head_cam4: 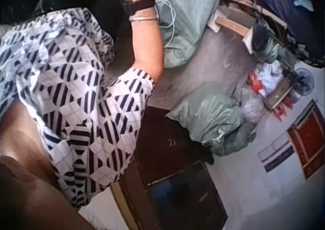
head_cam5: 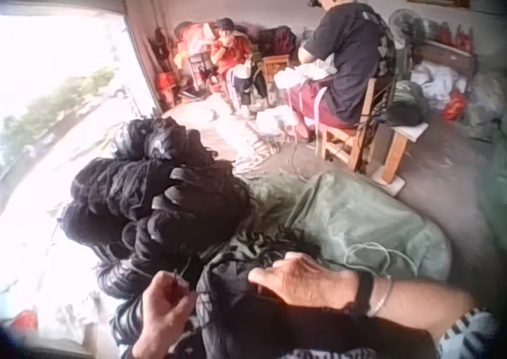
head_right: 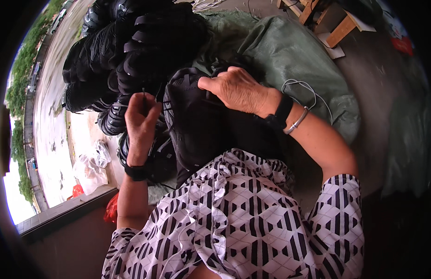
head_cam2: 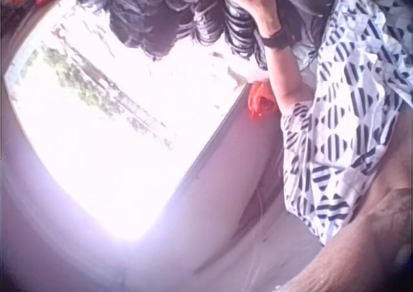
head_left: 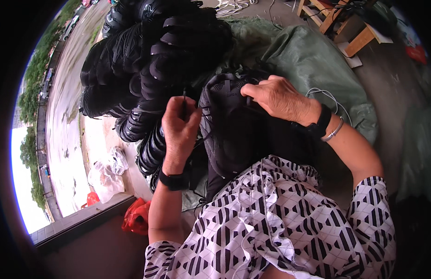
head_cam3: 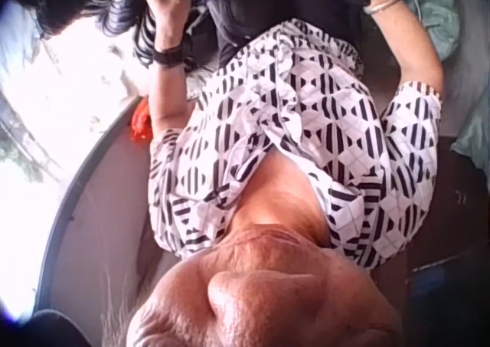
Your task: The person threads a black shoelace through the eyelets of a black sneaker resting on their lap. They pull the laces tight and adjust the fit repeatedly, working on a single shoe while surrounded by a large pile of similar footwear.
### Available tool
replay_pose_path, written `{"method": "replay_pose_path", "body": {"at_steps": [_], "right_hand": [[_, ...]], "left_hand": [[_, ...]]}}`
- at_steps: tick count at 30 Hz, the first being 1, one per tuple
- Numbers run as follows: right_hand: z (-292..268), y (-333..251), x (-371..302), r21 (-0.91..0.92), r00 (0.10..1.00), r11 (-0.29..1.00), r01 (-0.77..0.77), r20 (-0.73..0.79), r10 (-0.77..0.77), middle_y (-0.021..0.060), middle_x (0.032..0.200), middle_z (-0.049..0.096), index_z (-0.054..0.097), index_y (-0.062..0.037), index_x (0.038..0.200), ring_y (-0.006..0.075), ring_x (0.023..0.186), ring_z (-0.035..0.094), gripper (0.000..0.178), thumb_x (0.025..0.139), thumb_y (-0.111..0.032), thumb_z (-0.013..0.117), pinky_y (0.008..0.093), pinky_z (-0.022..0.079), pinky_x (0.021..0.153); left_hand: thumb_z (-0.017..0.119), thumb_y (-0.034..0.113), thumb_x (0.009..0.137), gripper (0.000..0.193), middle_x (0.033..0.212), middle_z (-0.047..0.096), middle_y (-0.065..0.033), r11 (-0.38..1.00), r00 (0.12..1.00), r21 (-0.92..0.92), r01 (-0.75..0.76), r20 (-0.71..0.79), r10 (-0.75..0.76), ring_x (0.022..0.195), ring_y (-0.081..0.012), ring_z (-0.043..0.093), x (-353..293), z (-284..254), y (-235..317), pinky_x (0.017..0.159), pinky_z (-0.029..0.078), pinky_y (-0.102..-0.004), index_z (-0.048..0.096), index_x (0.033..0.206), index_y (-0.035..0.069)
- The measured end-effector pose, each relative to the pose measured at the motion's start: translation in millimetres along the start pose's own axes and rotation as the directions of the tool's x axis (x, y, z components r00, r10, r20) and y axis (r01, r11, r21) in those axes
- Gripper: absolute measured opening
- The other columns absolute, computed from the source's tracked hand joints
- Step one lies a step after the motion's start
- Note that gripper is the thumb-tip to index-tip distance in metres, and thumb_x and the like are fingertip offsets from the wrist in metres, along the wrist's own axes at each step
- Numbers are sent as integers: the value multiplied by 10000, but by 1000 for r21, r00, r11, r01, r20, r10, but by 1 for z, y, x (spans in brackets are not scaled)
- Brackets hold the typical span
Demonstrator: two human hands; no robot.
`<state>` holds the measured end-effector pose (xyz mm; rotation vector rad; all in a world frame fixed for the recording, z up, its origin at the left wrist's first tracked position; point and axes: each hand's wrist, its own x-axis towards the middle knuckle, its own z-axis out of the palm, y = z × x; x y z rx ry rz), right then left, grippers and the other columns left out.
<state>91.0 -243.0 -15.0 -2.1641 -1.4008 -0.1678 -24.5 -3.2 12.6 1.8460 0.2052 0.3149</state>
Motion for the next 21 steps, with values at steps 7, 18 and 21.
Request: {"method": "replay_pose_path", "body": {"at_steps": [7,18,21], "right_hand": [[-19,10,18,-106,973,977,183,162,-165,29,892,526,587,-111,907,202,895,580,256,714,-87,754,366,477,753],[-25,13,16,195,962,976,-93,272,38,75,977,562,686,-101,873,266,951,587,124,792,-189,719,377,482,883],[-4,8,20,209,925,926,-313,286,249,98,1017,596,694,-80,852,286,1024,576,150,827,-228,681,405,465,899]], "left_hand": [[564,225,988,206,733,487,63,992,982,40,123,139,-128,614,-9,400,7,-9,25,538,331,-169,600,1020,24],[449,126,1005,306,924,605,-47,811,991,-570,-133,-76,109,663,-46,463,49,-43,68,600,378,-182,496,1274,-12],[455,132,1014,296,1046,660,-84,895,995,-435,-98,-72,74,659,-34,459,45,-33,50,606,392,-174,523,1265,-8]]}}
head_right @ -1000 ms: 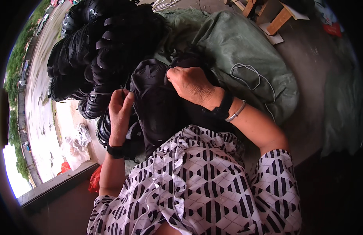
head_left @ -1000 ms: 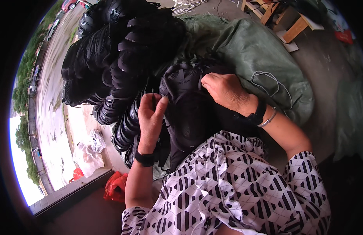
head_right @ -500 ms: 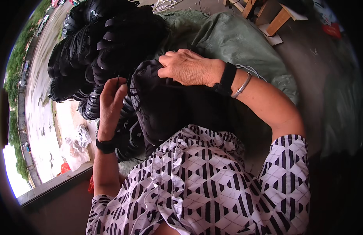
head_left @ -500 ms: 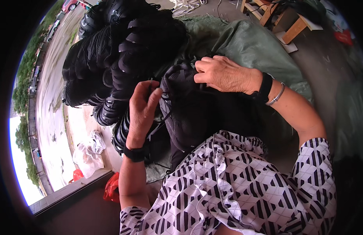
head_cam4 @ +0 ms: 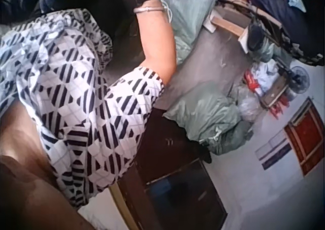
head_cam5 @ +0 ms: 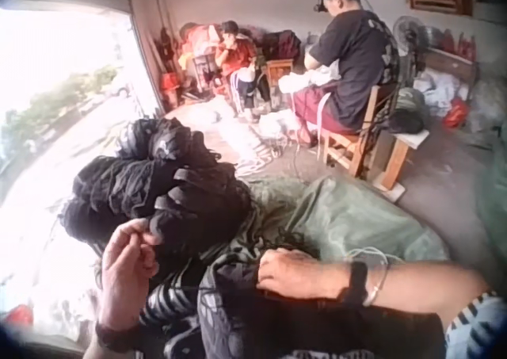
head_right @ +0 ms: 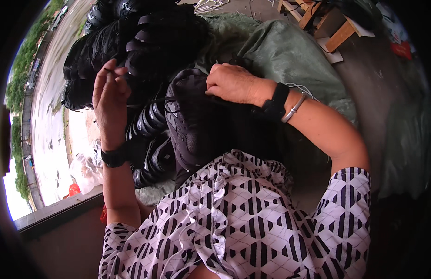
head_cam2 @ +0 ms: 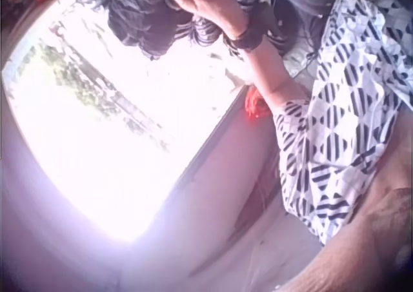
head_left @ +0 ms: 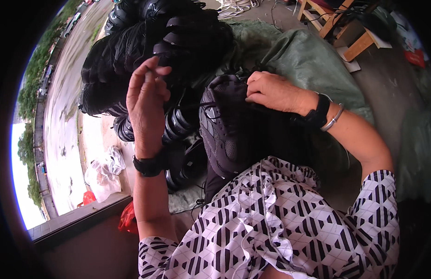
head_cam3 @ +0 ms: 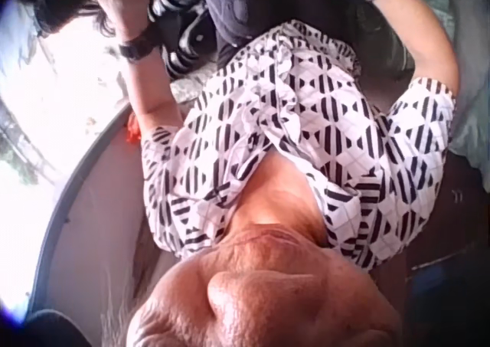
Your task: The person threads a black shoelace through the eyelets of a black sneaker resting on their lap. They pull the laces tight and adjust the fit repeatedly, working on a single shoe while surrounded by a large pile of similar footwear.
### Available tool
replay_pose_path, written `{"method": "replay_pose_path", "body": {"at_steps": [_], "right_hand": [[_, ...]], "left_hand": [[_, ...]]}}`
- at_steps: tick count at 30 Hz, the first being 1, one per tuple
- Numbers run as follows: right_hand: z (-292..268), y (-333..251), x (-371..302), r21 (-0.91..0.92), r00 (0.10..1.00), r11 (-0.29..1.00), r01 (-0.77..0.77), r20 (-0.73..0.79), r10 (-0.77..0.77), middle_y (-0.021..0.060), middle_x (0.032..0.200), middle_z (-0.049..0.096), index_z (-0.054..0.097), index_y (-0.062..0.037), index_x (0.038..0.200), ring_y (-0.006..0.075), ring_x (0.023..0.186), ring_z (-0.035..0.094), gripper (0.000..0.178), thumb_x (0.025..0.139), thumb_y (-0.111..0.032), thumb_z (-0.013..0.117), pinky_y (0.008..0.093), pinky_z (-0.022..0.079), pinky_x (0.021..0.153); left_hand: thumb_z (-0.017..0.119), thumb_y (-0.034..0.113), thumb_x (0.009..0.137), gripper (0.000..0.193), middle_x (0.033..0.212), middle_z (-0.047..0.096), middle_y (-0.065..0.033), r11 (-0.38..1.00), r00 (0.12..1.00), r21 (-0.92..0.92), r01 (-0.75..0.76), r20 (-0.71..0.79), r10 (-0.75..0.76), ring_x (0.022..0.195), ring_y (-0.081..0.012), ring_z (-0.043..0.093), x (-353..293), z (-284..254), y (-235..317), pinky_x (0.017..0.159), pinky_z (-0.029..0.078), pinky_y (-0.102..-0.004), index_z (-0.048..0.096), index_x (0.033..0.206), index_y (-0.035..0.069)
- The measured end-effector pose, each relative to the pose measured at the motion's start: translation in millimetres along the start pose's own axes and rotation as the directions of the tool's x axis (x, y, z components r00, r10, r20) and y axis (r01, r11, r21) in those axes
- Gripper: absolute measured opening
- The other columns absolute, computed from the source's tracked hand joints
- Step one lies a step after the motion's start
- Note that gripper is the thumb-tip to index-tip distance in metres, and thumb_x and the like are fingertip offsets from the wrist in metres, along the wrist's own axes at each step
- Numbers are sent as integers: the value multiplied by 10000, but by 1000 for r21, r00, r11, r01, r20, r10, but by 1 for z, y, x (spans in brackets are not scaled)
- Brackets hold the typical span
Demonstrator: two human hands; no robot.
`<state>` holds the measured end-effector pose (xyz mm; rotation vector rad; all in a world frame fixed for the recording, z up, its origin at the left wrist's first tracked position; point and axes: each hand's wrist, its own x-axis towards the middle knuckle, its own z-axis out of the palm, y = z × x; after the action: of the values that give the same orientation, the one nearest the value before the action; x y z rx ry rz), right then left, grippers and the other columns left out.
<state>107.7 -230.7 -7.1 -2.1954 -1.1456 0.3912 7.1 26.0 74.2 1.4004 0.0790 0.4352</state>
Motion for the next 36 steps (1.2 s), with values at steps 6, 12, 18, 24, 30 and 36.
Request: {"method": "replay_pose_path", "body": {"at_steps": [6,12,18,24,30,36], "right_hand": [[8,-1,11,40,995,995,-87,43,85,135,858,663,670,-25,769,314,914,639,121,765,-146,661,436,475,825],[-22,13,30,609,950,783,-126,-154,273,45,921,687,678,49,933,78,875,608,219,886,-163,657,242,487,807],[-25,-2,28,57,990,998,30,139,-37,85,815,657,663,-11,775,233,768,633,142,800,-147,699,350,497,727],[-5,-11,7,-409,989,900,150,52,-141,174,797,655,667,-13,750,340,860,641,75,750,-86,653,441,494,755],[-1,1,18,86,992,993,-82,105,72,176,1138,640,640,-8,789,300,1106,591,128,792,-134,662,367,456,926],[-64,-4,48,872,896,452,187,-340,285,61,1140,669,661,-7,1033,109,1020,598,221,945,-189,574,313,451,927]], "left_hand": [[505,107,985,220,906,700,-35,907,972,421,24,201,-119,648,-14,479,-23,14,-44,589,379,-155,578,1174,21],[555,173,987,174,797,674,-7,886,945,361,291,40,-326,612,-8,497,-40,6,-57,532,378,-160,621,1033,19],[575,145,971,138,780,646,-7,859,968,492,141,111,-223,617,-39,485,-49,-10,-71,576,394,-189,626,977,17],[565,125,960,125,682,546,-7,814,951,550,186,107,-289,636,-69,503,-41,7,-64,587,419,-227,589,927,7],[574,180,973,188,682,521,26,816,956,558,150,130,-265,615,-43,435,-47,-5,-72,546,381,-227,580,903,5],[600,243,970,219,715,517,67,880,901,384,280,212,-379,674,-18,434,-46,-17,-76,609,360,-187,593,869,48]]}}
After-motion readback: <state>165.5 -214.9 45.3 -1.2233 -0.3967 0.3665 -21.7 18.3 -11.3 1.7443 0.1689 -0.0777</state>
